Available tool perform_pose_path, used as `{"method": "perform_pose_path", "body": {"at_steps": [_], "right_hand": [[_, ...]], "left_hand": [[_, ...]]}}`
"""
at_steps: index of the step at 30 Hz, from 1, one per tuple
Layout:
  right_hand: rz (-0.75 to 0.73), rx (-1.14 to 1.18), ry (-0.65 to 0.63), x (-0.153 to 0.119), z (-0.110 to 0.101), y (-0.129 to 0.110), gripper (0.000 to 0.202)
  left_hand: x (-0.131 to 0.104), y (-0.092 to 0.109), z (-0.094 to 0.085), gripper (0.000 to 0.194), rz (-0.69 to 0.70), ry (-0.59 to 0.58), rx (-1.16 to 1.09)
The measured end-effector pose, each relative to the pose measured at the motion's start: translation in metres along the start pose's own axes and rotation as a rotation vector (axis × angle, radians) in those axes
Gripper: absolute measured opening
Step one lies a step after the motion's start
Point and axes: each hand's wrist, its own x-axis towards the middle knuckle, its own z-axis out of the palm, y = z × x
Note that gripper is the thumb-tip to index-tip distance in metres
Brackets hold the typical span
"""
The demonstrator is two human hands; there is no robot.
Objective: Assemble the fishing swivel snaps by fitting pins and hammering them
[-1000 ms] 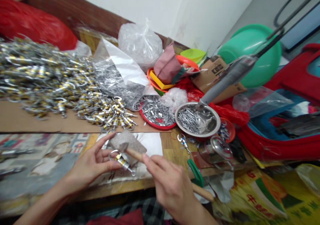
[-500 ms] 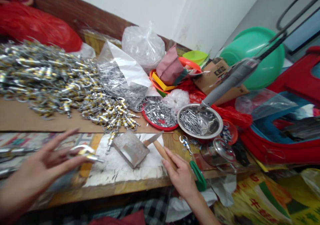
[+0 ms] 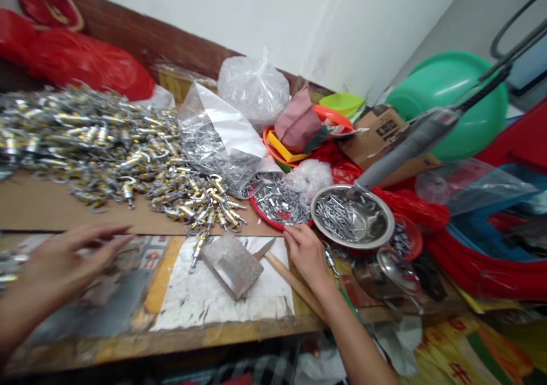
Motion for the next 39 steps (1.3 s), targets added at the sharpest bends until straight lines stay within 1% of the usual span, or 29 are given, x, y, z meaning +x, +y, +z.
{"method": "perform_pose_path", "body": {"at_steps": [1,2,3,5,6,8,11,13,15,17,19,20,21,23,24,26,29,30,32,35,37,39], "right_hand": [[0.014,-0.016,0.017,0.015,0.004,0.004,0.028],[0.027,-0.03,0.017,0.029,0.009,0.008,0.028],[0.037,-0.039,0.006,0.042,0.015,0.011,0.03],[0.052,-0.046,-0.027,0.061,0.026,0.015,0.029],[0.058,-0.045,-0.038,0.067,0.031,0.015,0.026],[0.069,-0.038,-0.04,0.074,0.04,0.013,0.018],[0.092,-0.006,-0.004,0.074,0.048,0.008,0.016],[0.117,0.032,0.039,0.072,0.049,0.009,0.018],[0.148,0.078,0.094,0.069,0.049,0.012,0.02],[0.173,0.124,0.147,0.067,0.048,0.016,0.02],[0.186,0.166,0.191,0.067,0.046,0.02,0.019],[0.19,0.185,0.212,0.068,0.044,0.02,0.018],[0.193,0.202,0.232,0.068,0.042,0.018,0.018],[0.19,0.237,0.259,0.066,0.036,0.008,0.018],[0.179,0.26,0.26,0.063,0.031,0.0,0.019],[0.133,0.315,0.218,0.052,0.019,-0.025,0.017],[-0.017,0.41,0.061,0.026,-0.002,-0.07,0.009],[-0.12,0.446,-0.015,0.018,-0.009,-0.084,0.01],[-0.243,0.427,-0.082,0.004,-0.02,-0.105,0.012],[-0.312,0.37,-0.123,-0.003,-0.026,-0.118,0.011],[-0.333,0.341,-0.137,-0.003,-0.026,-0.119,0.011],[-0.346,0.297,-0.15,-0.002,-0.024,-0.119,0.012]], "left_hand": [[0.003,0.009,0.017,0.016,0.068,-0.046,0.241],[0.005,0.016,0.032,0.023,0.143,-0.153,0.383],[0.007,0.023,0.046,0.027,0.171,-0.219,0.404],[0.007,0.032,0.068,0.031,0.193,-0.25,0.445],[0.007,0.034,0.076,0.032,0.193,-0.251,0.455],[0.007,0.033,0.086,0.032,0.185,-0.254,0.475],[0.009,0.026,0.087,0.034,0.156,-0.278,0.463],[0.01,0.023,0.081,0.038,0.127,-0.299,0.426],[0.009,0.024,0.069,0.044,0.094,-0.312,0.373],[0.003,0.03,0.057,0.051,0.034,-0.309,0.24],[-0.007,0.04,0.049,0.058,-0.078,-0.307,-0.062],[-0.012,0.045,0.048,0.059,-0.113,-0.326,-0.182],[-0.018,0.049,0.049,0.057,-0.128,-0.342,-0.252],[-0.028,0.054,0.058,0.047,-0.122,-0.362,-0.248],[-0.032,0.054,0.064,0.043,-0.105,-0.344,-0.209],[-0.038,0.051,0.078,0.037,-0.037,-0.253,-0.136],[-0.044,0.044,0.093,0.033,0.139,-0.12,-0.095],[-0.045,0.042,0.096,0.034,0.196,-0.102,-0.087],[-0.048,0.041,0.097,0.039,0.283,-0.093,-0.068],[-0.053,0.041,0.097,0.047,0.322,-0.105,-0.037],[-0.056,0.039,0.097,0.053,0.298,-0.133,-0.056],[-0.057,0.036,0.097,0.061,0.252,-0.19,-0.135]]}}
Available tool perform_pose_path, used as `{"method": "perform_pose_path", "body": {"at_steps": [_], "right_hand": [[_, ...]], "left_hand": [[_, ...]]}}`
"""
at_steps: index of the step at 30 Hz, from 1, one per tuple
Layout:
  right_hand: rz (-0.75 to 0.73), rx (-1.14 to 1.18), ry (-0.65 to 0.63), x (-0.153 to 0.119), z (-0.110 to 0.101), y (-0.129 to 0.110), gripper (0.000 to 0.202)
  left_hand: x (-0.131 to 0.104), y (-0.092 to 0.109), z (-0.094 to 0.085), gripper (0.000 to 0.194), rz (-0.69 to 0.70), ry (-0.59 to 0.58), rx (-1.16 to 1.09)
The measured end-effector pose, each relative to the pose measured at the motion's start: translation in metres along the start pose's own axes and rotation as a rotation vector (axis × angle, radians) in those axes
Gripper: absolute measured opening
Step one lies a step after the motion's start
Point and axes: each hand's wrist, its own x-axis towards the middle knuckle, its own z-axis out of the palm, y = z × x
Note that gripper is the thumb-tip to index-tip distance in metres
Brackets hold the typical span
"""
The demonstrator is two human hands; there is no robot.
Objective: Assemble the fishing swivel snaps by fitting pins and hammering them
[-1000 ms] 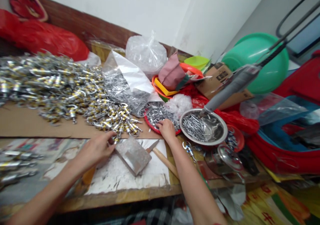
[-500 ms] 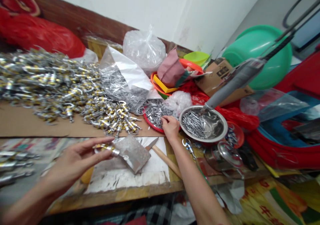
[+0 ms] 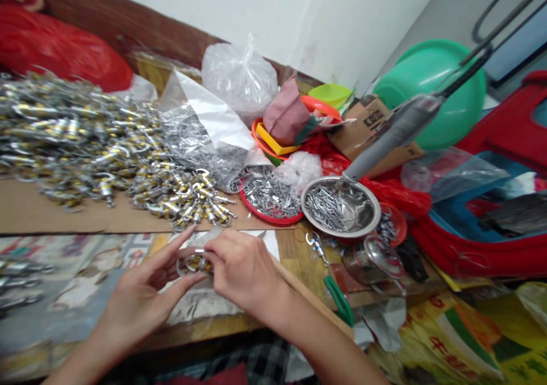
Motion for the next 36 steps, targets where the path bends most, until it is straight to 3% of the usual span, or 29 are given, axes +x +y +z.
{"method": "perform_pose_path", "body": {"at_steps": [4,10,14,20,27,32,36], "right_hand": [[-0.014,-0.035,-0.056,-0.001,0.002,-0.001,0.014],[-0.07,-0.002,-0.111,-0.007,-0.002,-0.006,0.011],[-0.079,-0.017,-0.141,-0.012,-0.005,-0.008,0.014],[-0.084,0.015,-0.153,-0.019,-0.005,-0.007,0.018],[-0.075,0.09,-0.122,-0.027,-0.002,-0.003,0.017],[-0.103,0.102,-0.1,-0.028,-0.001,-0.002,0.019],[-0.147,0.165,-0.068,-0.03,0.001,-0.003,0.022]], "left_hand": [[-0.003,-0.007,0.0,0.065,-0.022,-0.062,-0.135],[-0.002,-0.009,-0.003,0.031,0.1,-0.019,0.155],[-0.003,-0.007,-0.003,0.028,0.161,-0.023,0.163],[-0.008,0.0,-0.003,0.025,0.076,-0.037,0.068],[-0.01,0.008,0.001,0.027,-0.164,-0.125,-0.213],[-0.009,0.006,-0.001,0.015,-0.119,-0.069,-0.055],[-0.01,0.006,-0.003,0.013,-0.168,-0.051,-0.12]]}}
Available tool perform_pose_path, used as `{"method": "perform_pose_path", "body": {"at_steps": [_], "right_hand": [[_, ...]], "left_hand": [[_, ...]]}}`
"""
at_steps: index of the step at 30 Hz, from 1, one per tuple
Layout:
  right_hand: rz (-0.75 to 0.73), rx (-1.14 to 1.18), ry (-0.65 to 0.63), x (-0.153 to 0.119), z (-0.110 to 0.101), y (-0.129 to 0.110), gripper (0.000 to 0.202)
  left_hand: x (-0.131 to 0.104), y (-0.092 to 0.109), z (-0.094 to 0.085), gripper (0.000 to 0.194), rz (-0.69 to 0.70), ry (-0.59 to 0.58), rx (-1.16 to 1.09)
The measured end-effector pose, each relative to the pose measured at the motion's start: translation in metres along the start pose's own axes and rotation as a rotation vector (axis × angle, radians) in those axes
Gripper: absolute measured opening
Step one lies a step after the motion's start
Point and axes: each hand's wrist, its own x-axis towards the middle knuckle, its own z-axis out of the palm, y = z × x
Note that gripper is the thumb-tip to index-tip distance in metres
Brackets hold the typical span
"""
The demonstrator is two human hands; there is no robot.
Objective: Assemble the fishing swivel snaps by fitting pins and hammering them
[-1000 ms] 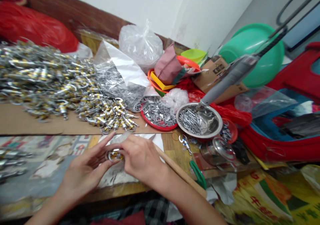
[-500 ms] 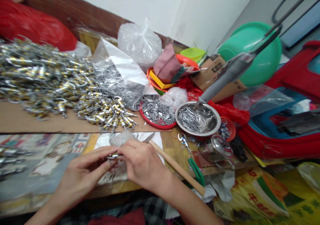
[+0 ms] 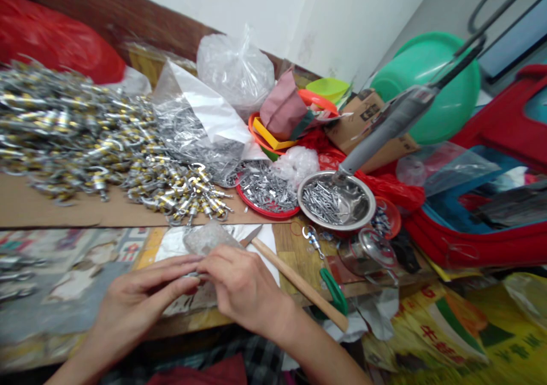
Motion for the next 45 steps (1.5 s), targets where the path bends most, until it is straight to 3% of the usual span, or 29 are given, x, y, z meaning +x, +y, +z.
{"method": "perform_pose_path", "body": {"at_steps": [4,7,10,15,21,29,35,41,45], "right_hand": [[-0.055,-0.043,0.168,-0.006,0.008,0.001,0.018],[-0.25,-0.237,0.218,-0.011,0.013,0.005,0.019],[-0.426,-0.376,0.165,-0.013,0.01,0.009,0.016],[-0.529,-0.463,0.114,-0.009,-0.002,0.009,0.021],[-0.461,-0.442,0.183,-0.009,0.003,0.007,0.021],[-0.2,-0.272,0.213,-0.016,0.018,0.0,0.03],[-0.35,-0.4,0.219,-0.022,0.013,0.002,0.027],[-0.261,-0.242,0.23,-0.021,0.014,-0.001,0.028],[-0.225,-0.247,0.23,-0.02,0.014,-0.003,0.028]], "left_hand": [[-0.001,0.002,0.001,0.013,-0.243,0.006,-0.44],[-0.001,0.005,0.0,0.012,-0.381,-0.037,-0.702],[0.002,0.006,-0.003,0.01,-0.374,-0.068,-0.599],[0.006,0.01,-0.01,0.009,-0.157,-0.072,-0.188],[0.003,0.015,-0.017,0.008,-0.048,-0.097,-0.056],[0.002,0.007,-0.006,0.014,-0.167,-0.043,-0.173],[0.002,0.008,0.001,0.014,-0.182,-0.081,-0.181],[0.0,0.009,-0.006,0.009,-0.155,-0.177,-0.28],[0.002,0.012,-0.008,0.011,-0.236,-0.226,-0.332]]}}
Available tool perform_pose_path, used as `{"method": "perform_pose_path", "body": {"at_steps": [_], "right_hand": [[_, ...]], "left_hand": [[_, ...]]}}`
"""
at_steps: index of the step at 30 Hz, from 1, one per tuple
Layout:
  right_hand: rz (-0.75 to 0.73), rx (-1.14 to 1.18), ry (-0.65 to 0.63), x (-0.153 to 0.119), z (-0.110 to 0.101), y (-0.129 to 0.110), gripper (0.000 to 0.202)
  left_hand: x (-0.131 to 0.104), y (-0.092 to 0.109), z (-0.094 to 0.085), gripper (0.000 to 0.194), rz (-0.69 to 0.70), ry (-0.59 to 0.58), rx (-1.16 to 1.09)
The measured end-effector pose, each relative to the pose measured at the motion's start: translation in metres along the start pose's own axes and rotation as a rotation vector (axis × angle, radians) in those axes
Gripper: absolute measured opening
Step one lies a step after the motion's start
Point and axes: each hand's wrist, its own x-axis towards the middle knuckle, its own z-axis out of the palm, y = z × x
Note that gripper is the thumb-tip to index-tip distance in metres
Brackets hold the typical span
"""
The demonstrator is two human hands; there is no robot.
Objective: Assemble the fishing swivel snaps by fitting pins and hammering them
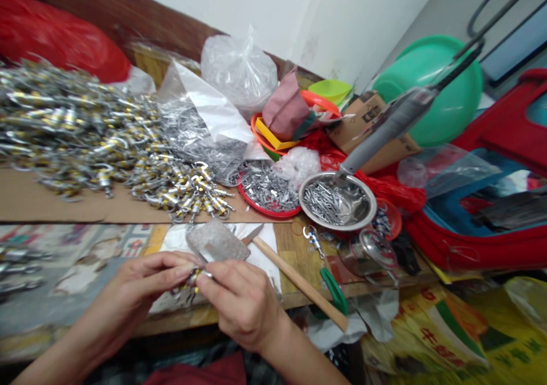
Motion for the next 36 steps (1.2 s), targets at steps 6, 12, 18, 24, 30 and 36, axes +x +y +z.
{"method": "perform_pose_path", "body": {"at_steps": [6,12,18,24,30,36], "right_hand": [[-0.06,-0.18,-0.094,0.0,-0.003,0.002,0.025],[-0.011,-0.133,-0.052,0.001,-0.005,-0.003,0.026],[0.072,0.016,-0.018,-0.002,-0.001,-0.005,0.031],[0.357,0.199,-0.027,-0.01,0.008,-0.009,0.022],[0.529,0.308,-0.07,-0.009,0.004,-0.018,0.02],[0.643,-0.165,-0.091,0.008,-0.01,0.065,0.022]], "left_hand": [[0.008,0.008,0.003,0.014,-0.017,-0.006,0.19],[-0.001,0.002,0.006,0.015,0.07,0.061,0.213],[-0.004,-0.01,0.008,0.015,0.071,0.127,0.104],[-0.003,-0.015,0.018,0.03,-0.083,0.238,-0.102],[-0.007,-0.016,0.02,0.069,-0.021,0.057,-0.245],[0.003,-0.018,0.015,0.062,-0.022,0.011,-0.198]]}}
